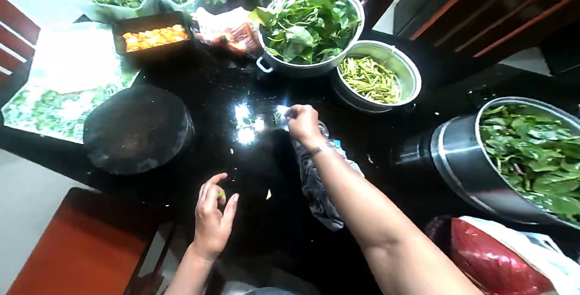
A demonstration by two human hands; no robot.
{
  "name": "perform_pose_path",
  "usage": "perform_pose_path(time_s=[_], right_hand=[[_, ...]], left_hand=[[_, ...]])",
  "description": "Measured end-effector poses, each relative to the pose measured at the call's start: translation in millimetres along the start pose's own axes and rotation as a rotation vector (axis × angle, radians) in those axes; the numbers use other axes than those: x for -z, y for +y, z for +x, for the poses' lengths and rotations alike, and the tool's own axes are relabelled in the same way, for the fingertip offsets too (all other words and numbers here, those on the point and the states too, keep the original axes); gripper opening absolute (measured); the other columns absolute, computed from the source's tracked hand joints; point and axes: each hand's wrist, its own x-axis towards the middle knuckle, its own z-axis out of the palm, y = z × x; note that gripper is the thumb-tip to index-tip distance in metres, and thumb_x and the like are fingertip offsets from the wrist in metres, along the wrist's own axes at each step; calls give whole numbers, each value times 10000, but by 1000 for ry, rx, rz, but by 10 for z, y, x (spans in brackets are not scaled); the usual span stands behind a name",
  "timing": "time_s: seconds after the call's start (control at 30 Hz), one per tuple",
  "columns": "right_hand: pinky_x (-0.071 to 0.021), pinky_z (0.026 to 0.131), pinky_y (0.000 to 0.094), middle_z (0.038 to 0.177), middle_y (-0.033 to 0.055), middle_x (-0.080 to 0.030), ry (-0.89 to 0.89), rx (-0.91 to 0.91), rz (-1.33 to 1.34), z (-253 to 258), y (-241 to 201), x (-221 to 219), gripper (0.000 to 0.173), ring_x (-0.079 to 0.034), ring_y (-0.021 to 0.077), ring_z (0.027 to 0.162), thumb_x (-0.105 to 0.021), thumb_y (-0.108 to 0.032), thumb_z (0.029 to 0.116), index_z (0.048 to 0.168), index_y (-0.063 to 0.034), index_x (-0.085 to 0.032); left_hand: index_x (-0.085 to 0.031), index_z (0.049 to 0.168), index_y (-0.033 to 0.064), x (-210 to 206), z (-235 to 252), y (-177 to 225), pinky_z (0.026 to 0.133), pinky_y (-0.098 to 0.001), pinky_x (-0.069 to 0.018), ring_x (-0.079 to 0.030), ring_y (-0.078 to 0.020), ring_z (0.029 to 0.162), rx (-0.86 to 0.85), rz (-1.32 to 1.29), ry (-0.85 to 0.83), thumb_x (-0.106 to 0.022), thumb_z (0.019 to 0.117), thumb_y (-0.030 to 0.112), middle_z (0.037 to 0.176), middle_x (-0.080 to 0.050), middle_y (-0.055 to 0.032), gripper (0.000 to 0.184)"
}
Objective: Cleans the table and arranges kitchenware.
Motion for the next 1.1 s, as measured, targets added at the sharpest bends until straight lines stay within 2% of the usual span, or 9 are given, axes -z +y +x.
perform_pose_path(time_s=[0.1,0.23,0.33,0.43,0.53,0.7,0.8,0.97,1.1], right_hand=[[-426,1069,597,1349,344,-544,-48,-215,-158,217,-136,-422,314,-508,489,1308,-527,-148,1049,1225,81,-652],[-411,1050,661,1434,350,-476,-54,23,-169,153,-360,-955,467,-449,536,1340,-500,-322,1072,1399,-1,-594],[-425,1015,677,1378,306,-541,-83,284,-214,-79,-502,-1271,396,-483,518,1304,-596,-282,1029,1318,-18,-658],[-504,916,632,1207,262,-647,3,540,-160,-408,-340,-1465,235,-595,473,1166,-654,-4,915,1138,2,-729],[-559,891,542,1031,230,-704,61,648,-27,-648,-35,-1439,230,-665,422,1033,-599,127,860,991,27,-760],[-497,1026,406,1147,218,-697,-127,122,282,-994,-76,-842,235,-651,293,1126,-561,80,929,1081,59,-738],[-511,814,273,1071,166,-696,-160,5,762,-1296,-239,-605,201,-625,120,901,-535,69,972,1092,85,-696],[-499,1022,366,1166,228,-675,38,224,715,-1667,-143,-492,251,-642,248,1125,-524,-10,994,1146,104,-688],[-558,941,333,1074,173,-710,284,258,611,-1767,254,-300,241,-688,169,1020,-539,-4,948,1115,93,-683]], left_hand=[[-526,767,5,263,-221,-155,908,-299,-517,-656,-221,1076,35,42,33,-608,951,265,1254,-656,-247,329],[-541,764,-6,488,-454,-337,873,-268,-509,-652,-175,1023,127,62,93,-613,929,267,1201,-677,-230,327],[-521,770,8,569,-490,-368,884,-228,-496,-642,-132,1047,127,20,117,-616,930,266,1191,-682,-214,318],[-503,775,22,590,-439,-366,856,-166,-495,-629,-43,1026,146,-135,151,-612,916,218,1165,-685,-154,264],[-586,910,74,567,-366,-312,898,-265,-590,-705,-102,1021,244,-464,159,-514,1036,277,1124,-720,-36,249],[-561,881,139,263,-64,-80,833,-396,-636,-758,-261,990,589,-996,138,-125,1117,315,1058,-775,-81,526],[-594,1099,101,-41,146,180,905,-395,-603,-719,-205,1100,690,-1065,53,-115,1125,319,1167,-744,-32,527],[-490,1371,5,-572,306,858,931,-238,-543,-649,-51,1071,698,-1194,-62,-194,1128,178,1175,-663,-13,420],[-343,1515,32,-861,301,1226,1004,-258,-485,-580,-54,1165,636,-1172,-392,-144,1124,276,1287,-597,-43,502]])
